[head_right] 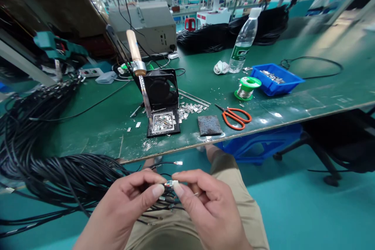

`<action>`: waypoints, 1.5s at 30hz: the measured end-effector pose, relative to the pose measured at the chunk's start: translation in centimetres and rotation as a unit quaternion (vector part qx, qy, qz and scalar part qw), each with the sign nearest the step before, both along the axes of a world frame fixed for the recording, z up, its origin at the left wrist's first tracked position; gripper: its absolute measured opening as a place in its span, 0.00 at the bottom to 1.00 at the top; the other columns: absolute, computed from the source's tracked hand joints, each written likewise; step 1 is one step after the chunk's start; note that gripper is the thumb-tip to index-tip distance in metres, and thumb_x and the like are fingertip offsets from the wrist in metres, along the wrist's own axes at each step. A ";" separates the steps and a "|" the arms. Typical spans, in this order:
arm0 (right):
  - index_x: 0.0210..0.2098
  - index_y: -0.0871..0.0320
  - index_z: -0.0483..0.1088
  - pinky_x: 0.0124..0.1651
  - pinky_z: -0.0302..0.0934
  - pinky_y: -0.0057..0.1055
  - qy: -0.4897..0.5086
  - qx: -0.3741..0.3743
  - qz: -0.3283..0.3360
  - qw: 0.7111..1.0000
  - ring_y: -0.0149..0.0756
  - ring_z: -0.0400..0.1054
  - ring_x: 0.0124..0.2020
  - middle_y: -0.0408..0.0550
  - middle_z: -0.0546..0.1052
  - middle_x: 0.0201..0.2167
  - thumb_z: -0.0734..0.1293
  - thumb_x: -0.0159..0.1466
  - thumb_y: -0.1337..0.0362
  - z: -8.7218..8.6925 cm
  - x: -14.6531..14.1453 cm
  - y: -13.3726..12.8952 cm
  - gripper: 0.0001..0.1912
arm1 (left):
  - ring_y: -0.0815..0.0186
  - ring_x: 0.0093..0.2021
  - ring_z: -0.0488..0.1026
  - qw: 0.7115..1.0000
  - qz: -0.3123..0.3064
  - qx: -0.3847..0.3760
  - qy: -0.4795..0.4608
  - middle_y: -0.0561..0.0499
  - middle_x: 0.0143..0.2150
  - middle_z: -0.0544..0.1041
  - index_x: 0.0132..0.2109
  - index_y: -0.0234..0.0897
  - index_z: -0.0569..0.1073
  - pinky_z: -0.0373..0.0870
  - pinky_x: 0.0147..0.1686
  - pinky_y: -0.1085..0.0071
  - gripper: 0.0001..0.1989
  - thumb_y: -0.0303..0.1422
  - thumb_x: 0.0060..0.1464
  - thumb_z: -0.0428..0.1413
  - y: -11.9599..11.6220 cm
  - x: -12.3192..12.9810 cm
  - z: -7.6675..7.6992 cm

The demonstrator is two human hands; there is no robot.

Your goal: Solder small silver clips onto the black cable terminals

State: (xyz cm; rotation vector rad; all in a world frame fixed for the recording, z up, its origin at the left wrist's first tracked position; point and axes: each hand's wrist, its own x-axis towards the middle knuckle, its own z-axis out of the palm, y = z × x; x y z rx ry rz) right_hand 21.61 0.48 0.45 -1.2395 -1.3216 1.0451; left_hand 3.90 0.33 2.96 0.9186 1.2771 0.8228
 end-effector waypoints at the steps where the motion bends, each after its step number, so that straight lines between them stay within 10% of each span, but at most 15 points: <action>1: 0.34 0.50 0.84 0.19 0.62 0.15 0.007 0.016 -0.006 1.000 0.25 0.65 0.18 0.42 0.80 0.23 0.75 0.63 0.61 -0.1 -0.3 0.1 0.04 | 0.61 0.40 0.71 1.000 0.014 -0.016 -0.021 0.50 0.35 0.78 0.36 0.38 0.82 0.65 0.44 0.66 0.13 0.45 0.55 0.67 0.0 0.0 -0.1; 12: 0.36 0.56 0.83 0.18 0.62 0.16 -0.038 0.037 0.046 0.998 0.25 0.66 0.15 0.42 0.78 0.20 0.71 0.65 0.63 0.3 -1.0 1.2 0.07 | 0.75 0.23 0.49 0.974 0.046 -0.126 -0.182 0.59 0.22 0.62 0.30 0.33 0.75 0.45 0.24 0.74 0.20 0.43 0.46 0.74 1.1 -1.2 0.0; 19: 0.42 0.57 0.79 0.18 0.57 0.20 -0.062 0.002 0.070 0.996 0.26 0.60 0.17 0.39 0.69 0.19 0.70 0.67 0.59 -1.1 -1.2 1.5 0.10 | 0.77 0.23 0.57 0.989 0.085 -0.065 -0.101 0.51 0.37 0.78 0.28 0.33 0.74 0.54 0.24 0.75 0.17 0.40 0.47 0.72 1.9 -1.2 0.0; 25: 0.46 0.54 0.67 0.30 0.65 0.22 -0.113 0.055 0.079 0.989 0.29 0.67 0.27 0.40 0.70 0.28 0.61 0.75 0.61 -2.0 -0.7 1.8 0.05 | 0.63 0.45 0.75 0.995 0.083 0.047 0.008 0.48 0.42 0.81 0.31 0.37 0.78 0.69 0.49 0.69 0.10 0.38 0.56 0.65 2.7 -1.4 -0.7; 45: 0.39 0.55 0.75 0.50 0.71 0.26 -0.135 0.209 -0.002 0.968 0.31 0.78 0.45 0.46 0.81 0.43 0.69 0.68 0.73 -1.2 -3.9 5.6 0.06 | 0.64 0.40 0.78 0.982 0.125 0.117 0.076 0.48 0.37 0.81 0.31 0.37 0.77 0.76 0.42 0.70 0.09 0.36 0.57 0.61 5.4 -1.2 -0.8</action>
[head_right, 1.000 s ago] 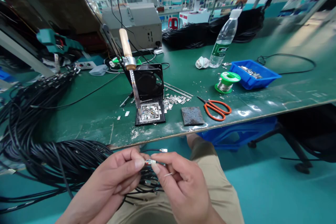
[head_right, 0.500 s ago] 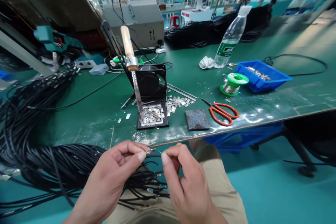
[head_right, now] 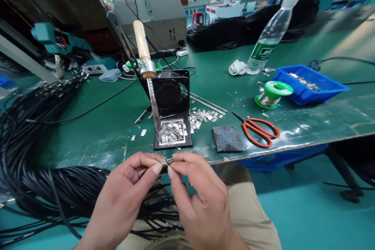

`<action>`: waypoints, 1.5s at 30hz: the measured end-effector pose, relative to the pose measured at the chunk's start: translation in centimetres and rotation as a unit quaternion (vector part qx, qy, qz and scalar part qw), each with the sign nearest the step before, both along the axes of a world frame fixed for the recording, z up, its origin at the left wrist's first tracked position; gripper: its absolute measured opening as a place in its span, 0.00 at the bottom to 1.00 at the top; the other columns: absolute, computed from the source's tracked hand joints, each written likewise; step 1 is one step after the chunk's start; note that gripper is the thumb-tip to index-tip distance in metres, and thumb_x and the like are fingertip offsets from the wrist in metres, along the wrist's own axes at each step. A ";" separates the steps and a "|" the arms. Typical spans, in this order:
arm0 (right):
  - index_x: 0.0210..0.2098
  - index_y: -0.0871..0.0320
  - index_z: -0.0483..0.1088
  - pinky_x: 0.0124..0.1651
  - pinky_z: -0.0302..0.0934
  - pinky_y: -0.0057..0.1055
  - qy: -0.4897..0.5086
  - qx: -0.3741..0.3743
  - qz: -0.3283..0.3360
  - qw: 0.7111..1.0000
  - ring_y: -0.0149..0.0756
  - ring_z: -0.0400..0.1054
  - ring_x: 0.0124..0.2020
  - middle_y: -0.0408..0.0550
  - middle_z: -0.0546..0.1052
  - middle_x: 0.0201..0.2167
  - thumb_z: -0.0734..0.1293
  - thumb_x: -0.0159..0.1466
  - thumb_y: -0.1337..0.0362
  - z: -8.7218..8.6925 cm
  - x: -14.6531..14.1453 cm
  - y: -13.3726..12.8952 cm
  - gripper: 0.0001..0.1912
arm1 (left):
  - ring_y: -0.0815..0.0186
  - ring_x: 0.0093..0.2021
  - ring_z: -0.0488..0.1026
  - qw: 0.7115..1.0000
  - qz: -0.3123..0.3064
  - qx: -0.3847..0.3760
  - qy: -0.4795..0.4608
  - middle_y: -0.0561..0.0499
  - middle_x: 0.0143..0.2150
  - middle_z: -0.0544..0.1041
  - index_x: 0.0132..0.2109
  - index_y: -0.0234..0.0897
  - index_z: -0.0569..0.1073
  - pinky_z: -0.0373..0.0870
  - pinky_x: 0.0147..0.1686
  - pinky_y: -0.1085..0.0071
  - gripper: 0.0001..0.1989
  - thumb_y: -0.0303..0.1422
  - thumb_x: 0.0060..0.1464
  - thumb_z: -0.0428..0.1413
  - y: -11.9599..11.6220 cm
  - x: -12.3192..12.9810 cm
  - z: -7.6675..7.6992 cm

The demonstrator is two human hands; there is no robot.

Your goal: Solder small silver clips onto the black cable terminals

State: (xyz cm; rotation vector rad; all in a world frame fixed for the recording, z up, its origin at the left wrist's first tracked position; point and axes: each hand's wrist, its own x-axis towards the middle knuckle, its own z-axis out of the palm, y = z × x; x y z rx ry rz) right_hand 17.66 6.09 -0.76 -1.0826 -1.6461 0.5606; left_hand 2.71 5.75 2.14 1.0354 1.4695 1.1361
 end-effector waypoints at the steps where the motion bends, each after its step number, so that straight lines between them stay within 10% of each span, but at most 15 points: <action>1: 0.39 0.55 0.75 0.50 0.71 0.24 0.003 0.000 -0.001 1.000 0.30 0.78 0.44 0.45 0.81 0.42 0.69 0.68 0.73 0.0 -0.1 0.1 0.07 | 0.64 0.40 0.78 1.000 0.003 0.001 -0.001 0.49 0.37 0.81 0.31 0.37 0.76 0.76 0.42 0.71 0.08 0.36 0.57 0.61 0.1 0.0 0.0; 45: 0.41 0.56 0.76 0.54 0.68 0.16 -0.011 0.023 0.009 1.000 0.23 0.77 0.47 0.43 0.82 0.44 0.69 0.68 0.75 -0.7 -0.7 1.7 0.08 | 0.69 0.37 0.79 0.999 0.023 0.030 -0.010 0.51 0.36 0.81 0.32 0.37 0.77 0.77 0.38 0.79 0.06 0.32 0.58 0.61 1.2 -0.3 -0.6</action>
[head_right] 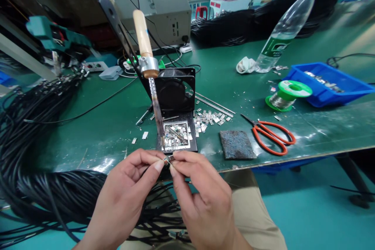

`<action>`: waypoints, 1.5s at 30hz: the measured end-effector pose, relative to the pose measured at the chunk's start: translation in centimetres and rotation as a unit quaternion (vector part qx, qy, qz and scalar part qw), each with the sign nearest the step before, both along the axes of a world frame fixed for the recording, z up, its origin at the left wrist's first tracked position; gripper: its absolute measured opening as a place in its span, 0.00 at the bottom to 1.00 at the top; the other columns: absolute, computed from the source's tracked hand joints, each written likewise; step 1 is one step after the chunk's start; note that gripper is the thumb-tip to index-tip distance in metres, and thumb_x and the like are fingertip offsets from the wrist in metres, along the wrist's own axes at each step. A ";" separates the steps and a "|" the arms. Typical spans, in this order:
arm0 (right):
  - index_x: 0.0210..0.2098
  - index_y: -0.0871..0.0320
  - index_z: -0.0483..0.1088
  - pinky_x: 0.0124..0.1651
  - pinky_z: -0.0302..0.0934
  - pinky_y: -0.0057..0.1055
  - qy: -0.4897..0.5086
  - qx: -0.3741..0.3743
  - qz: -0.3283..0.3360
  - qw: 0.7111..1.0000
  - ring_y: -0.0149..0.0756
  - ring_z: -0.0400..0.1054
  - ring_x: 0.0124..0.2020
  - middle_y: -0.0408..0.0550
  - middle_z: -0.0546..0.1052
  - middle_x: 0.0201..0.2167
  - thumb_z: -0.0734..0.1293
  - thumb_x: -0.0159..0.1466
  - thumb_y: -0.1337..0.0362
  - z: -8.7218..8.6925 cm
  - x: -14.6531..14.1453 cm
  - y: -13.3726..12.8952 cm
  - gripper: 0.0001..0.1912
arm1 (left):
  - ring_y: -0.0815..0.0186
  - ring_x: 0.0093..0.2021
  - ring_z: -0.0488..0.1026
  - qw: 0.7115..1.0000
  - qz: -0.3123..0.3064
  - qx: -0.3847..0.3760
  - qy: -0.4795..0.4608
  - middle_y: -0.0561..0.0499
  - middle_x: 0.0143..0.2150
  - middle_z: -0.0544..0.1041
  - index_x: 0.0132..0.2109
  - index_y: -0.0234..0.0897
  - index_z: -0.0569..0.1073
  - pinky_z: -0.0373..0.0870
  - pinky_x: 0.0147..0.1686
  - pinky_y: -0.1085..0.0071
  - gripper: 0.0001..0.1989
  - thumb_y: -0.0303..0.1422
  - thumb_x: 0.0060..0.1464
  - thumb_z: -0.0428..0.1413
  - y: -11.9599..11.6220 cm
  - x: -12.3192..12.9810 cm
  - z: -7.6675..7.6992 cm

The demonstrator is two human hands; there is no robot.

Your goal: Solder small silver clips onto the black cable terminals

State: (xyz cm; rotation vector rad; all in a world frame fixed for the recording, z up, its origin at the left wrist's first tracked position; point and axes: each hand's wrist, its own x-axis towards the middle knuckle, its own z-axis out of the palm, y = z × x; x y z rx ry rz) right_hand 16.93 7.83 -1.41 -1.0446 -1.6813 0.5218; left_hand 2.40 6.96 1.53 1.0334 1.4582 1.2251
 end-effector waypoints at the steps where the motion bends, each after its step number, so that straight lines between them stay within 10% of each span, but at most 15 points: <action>1: 0.41 0.56 0.75 0.54 0.68 0.16 -0.001 -0.001 0.000 1.000 0.23 0.77 0.47 0.43 0.81 0.44 0.68 0.68 0.75 0.0 0.0 0.0 0.08 | 0.69 0.37 0.79 1.000 0.001 0.000 0.002 0.51 0.36 0.81 0.32 0.37 0.77 0.77 0.38 0.79 0.06 0.32 0.58 0.61 0.0 0.0 0.0; 18: 0.39 0.54 0.75 0.50 0.71 0.22 0.021 -0.031 -0.022 0.999 0.29 0.78 0.44 0.44 0.81 0.42 0.69 0.69 0.73 0.2 0.2 -0.2 0.07 | 0.65 0.38 0.79 1.000 -0.008 -0.017 0.001 0.49 0.36 0.81 0.31 0.37 0.76 0.77 0.40 0.73 0.08 0.34 0.57 0.61 0.1 0.0 0.6; 23: 0.39 0.53 0.70 0.30 0.67 0.18 0.001 -0.067 -0.013 0.998 0.25 0.70 0.26 0.38 0.74 0.28 0.66 0.72 0.68 0.5 1.6 -0.5 0.05 | 0.64 0.38 0.77 0.995 -0.079 -0.056 0.019 0.48 0.37 0.80 0.30 0.38 0.75 0.76 0.40 0.71 0.09 0.35 0.58 0.60 -0.7 -0.3 1.2; 26: 0.40 0.52 0.70 0.20 0.61 0.19 -0.046 -0.091 0.029 0.994 0.25 0.66 0.19 0.34 0.72 0.22 0.67 0.72 0.65 1.1 2.9 -0.4 0.03 | 0.64 0.38 0.77 0.991 -0.110 -0.079 0.016 0.47 0.38 0.80 0.31 0.38 0.74 0.75 0.40 0.70 0.09 0.35 0.58 0.59 -1.3 -0.4 1.4; 32: 0.46 0.54 0.74 0.36 0.71 0.26 -0.217 0.001 0.166 0.962 0.32 0.78 0.34 0.42 0.83 0.37 0.62 0.74 0.69 2.8 4.8 0.1 0.09 | 0.64 0.36 0.74 0.983 -0.165 -0.080 0.013 0.49 0.36 0.78 0.32 0.39 0.73 0.71 0.36 0.71 0.08 0.33 0.60 0.57 -2.3 -0.2 1.4; 45: 0.33 0.55 0.71 0.29 0.60 0.33 -0.360 0.005 0.255 0.897 0.37 0.71 0.27 0.42 0.76 0.28 0.61 0.64 0.76 4.3 5.8 -1.0 0.11 | 0.61 0.37 0.71 0.967 -0.216 -0.126 0.048 0.46 0.38 0.77 0.35 0.38 0.71 0.67 0.37 0.65 0.10 0.39 0.60 0.55 -3.8 0.1 1.9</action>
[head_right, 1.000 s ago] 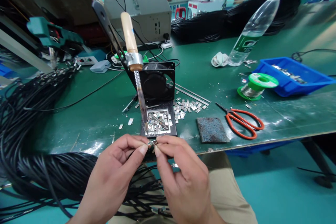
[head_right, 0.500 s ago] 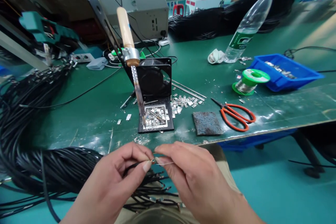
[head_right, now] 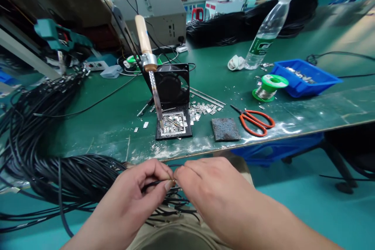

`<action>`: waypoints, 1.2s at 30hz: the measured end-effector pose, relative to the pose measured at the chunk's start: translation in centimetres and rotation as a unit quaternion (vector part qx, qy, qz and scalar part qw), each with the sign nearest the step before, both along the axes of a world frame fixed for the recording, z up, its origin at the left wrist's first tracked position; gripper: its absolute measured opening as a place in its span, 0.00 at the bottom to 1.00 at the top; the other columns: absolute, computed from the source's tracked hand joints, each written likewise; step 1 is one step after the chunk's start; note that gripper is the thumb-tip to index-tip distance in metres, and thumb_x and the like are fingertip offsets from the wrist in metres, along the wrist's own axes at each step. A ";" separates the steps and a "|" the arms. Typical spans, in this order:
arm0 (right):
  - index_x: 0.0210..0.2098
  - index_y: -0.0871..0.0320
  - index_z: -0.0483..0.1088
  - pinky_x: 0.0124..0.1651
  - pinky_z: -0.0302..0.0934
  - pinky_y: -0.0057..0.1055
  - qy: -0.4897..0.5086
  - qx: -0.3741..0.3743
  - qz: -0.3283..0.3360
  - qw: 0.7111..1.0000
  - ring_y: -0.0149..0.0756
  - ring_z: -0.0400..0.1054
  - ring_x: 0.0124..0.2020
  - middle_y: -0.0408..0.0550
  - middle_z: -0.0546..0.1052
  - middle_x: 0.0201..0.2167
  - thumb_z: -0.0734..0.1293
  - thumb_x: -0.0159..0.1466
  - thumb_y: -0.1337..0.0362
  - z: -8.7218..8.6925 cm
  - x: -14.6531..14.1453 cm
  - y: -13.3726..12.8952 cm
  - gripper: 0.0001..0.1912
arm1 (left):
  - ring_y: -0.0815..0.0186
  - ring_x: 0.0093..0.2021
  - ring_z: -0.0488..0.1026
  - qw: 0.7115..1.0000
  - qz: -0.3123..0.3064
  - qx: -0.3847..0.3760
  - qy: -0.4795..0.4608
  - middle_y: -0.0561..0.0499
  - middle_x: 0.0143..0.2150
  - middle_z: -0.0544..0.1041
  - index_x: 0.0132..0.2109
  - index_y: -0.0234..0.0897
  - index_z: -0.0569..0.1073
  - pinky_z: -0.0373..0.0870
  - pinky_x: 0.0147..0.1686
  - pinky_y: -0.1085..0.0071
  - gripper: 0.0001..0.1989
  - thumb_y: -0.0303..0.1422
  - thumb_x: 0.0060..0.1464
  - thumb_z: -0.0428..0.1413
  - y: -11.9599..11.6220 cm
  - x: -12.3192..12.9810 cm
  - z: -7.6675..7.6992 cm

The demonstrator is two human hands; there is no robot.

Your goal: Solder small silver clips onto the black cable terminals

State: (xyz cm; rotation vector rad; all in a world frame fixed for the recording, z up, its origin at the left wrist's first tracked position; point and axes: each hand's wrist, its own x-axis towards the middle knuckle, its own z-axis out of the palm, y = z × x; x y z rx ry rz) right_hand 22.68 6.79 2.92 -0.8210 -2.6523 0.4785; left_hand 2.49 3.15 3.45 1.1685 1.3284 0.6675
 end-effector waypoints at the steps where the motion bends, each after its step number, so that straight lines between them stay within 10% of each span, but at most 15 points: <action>1: 0.34 0.55 0.71 0.29 0.60 0.33 -0.001 -0.010 0.001 1.000 0.36 0.71 0.27 0.42 0.77 0.28 0.61 0.66 0.75 0.0 0.1 0.0 0.11 | 0.61 0.37 0.71 1.000 -0.001 -0.009 -0.005 0.46 0.37 0.77 0.35 0.38 0.71 0.67 0.37 0.65 0.10 0.39 0.60 0.56 -0.1 0.0 0.1; 10: 0.35 0.54 0.74 0.22 0.56 0.25 0.121 -0.231 -0.108 0.959 0.29 0.62 0.21 0.38 0.72 0.23 0.62 0.74 0.61 0.2 0.7 -0.2 0.13 | 0.64 0.37 0.70 0.998 -0.028 -0.041 -0.045 0.50 0.36 0.77 0.36 0.37 0.74 0.64 0.38 0.69 0.09 0.39 0.60 0.59 -0.8 -1.1 0.8; 25: 0.35 0.54 0.80 0.20 0.60 0.24 0.193 -0.278 -0.152 0.929 0.29 0.66 0.21 0.40 0.74 0.23 0.69 0.70 0.55 0.4 0.5 -1.2 0.12 | 0.62 0.40 0.75 0.999 0.008 0.010 -0.047 0.48 0.39 0.81 0.34 0.38 0.76 0.69 0.42 0.68 0.09 0.38 0.60 0.61 -1.3 -0.8 1.0; 36: 0.36 0.57 0.79 0.30 0.55 0.32 0.006 -0.027 -0.510 0.860 0.38 0.65 0.26 0.46 0.71 0.22 0.67 0.69 0.47 -1.0 10.0 6.4 0.20 | 0.60 0.42 0.77 0.997 0.067 0.034 -0.028 0.47 0.40 0.83 0.33 0.39 0.79 0.71 0.42 0.70 0.12 0.42 0.60 0.62 -2.1 -1.3 -0.1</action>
